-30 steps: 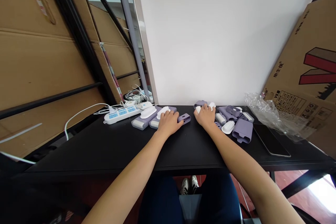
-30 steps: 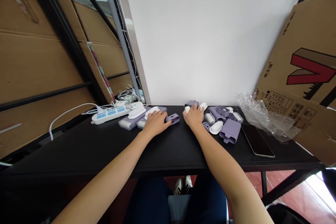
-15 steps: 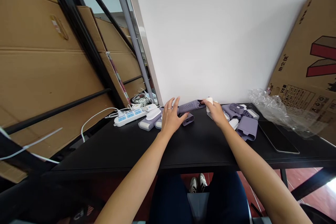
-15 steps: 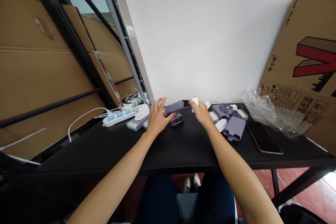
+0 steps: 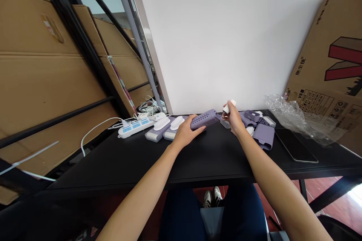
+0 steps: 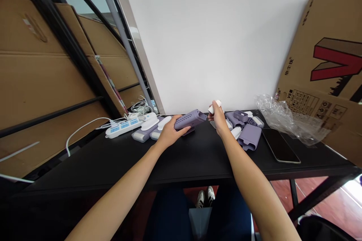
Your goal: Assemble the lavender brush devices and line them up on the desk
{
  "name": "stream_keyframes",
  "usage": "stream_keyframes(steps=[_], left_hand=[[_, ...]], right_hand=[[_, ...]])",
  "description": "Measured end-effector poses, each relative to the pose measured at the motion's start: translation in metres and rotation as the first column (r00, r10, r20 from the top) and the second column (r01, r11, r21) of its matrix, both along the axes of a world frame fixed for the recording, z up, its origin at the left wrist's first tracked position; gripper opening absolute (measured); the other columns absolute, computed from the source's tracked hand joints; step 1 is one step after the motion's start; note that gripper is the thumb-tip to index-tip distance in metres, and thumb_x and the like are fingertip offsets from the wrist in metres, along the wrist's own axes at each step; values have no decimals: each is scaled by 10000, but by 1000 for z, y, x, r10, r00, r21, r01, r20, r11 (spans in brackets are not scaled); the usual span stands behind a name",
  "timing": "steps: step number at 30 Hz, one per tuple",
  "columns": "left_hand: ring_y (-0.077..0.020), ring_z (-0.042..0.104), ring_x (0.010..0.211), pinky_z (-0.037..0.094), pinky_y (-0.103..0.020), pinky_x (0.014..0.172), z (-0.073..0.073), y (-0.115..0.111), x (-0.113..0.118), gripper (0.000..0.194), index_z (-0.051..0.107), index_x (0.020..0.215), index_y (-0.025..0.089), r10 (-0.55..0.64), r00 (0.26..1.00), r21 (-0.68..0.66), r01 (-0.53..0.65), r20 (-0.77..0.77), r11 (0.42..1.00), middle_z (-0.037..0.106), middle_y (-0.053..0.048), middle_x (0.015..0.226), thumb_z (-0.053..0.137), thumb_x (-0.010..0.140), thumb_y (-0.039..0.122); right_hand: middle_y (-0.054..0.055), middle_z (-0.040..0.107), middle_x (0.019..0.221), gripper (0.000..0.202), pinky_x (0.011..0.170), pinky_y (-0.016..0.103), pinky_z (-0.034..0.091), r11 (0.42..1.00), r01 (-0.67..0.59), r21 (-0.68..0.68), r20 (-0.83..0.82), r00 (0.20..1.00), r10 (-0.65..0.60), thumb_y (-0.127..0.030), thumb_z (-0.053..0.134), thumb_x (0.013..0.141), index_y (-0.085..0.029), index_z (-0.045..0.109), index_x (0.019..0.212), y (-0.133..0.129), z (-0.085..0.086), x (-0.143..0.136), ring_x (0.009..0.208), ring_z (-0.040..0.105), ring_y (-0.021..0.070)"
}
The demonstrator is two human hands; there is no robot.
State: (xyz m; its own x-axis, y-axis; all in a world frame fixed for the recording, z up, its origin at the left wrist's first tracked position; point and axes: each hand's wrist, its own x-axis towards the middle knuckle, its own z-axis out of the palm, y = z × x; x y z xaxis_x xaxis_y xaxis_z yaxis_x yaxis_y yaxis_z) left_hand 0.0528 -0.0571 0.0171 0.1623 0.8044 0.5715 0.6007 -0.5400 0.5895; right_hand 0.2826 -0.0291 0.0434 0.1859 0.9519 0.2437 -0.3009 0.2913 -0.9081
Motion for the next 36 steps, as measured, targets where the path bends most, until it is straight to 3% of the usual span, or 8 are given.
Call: stream_keyframes(steps=[5,11,18,25,32,36], left_hand=[[-237,666,1107,509,-337,936,0,2,-3,515,600,1291,265,23,998,18,-21,-64,1000,705,-40,1238,730,850,499],[-236,671,1092,508,-340,934,0,1,-3,503,603,1278,268,19,998,12,-19,-60,1000,708,-35,1227,724,853,509],[-237,675,1092,506,-343,936,1,0,-3,486,602,1278,269,21,997,25,-19,-81,999,711,-34,1231,714,867,502],[-246,668,1124,501,-360,967,-2,3,-3,506,593,1294,260,22,996,25,-20,-84,999,703,-44,1273,699,877,529],[-246,688,1067,524,-354,921,-2,1,-3,517,601,1288,265,30,998,-17,-31,-62,999,724,-41,1220,692,872,559],[-240,687,1069,521,-343,917,-2,0,-2,505,603,1283,270,11,996,-10,-12,-87,1000,719,-35,1232,693,873,550]], right_hand=[[-31,609,741,432,522,225,462,1000,-3,-18,132,991,5,-641,667,817,-244,534,925,-2,-2,-3,623,584,123],[-8,594,865,375,522,244,544,998,14,-66,217,976,1,-611,624,877,-257,540,968,-1,-5,-4,687,601,137],[-25,623,802,362,509,247,541,998,-10,-57,309,951,28,-581,630,896,-264,476,978,-1,-6,-7,616,652,138],[-33,612,822,331,527,248,534,999,-48,18,405,914,37,-536,636,880,-246,510,979,-2,-7,-6,620,631,127],[3,651,951,328,580,233,525,985,-167,43,421,897,134,-433,667,814,-265,610,1089,-6,-7,-4,808,628,161],[9,642,1013,262,597,226,537,972,-234,35,393,897,202,-334,601,762,-284,632,1017,-5,-8,-2,949,596,195]])
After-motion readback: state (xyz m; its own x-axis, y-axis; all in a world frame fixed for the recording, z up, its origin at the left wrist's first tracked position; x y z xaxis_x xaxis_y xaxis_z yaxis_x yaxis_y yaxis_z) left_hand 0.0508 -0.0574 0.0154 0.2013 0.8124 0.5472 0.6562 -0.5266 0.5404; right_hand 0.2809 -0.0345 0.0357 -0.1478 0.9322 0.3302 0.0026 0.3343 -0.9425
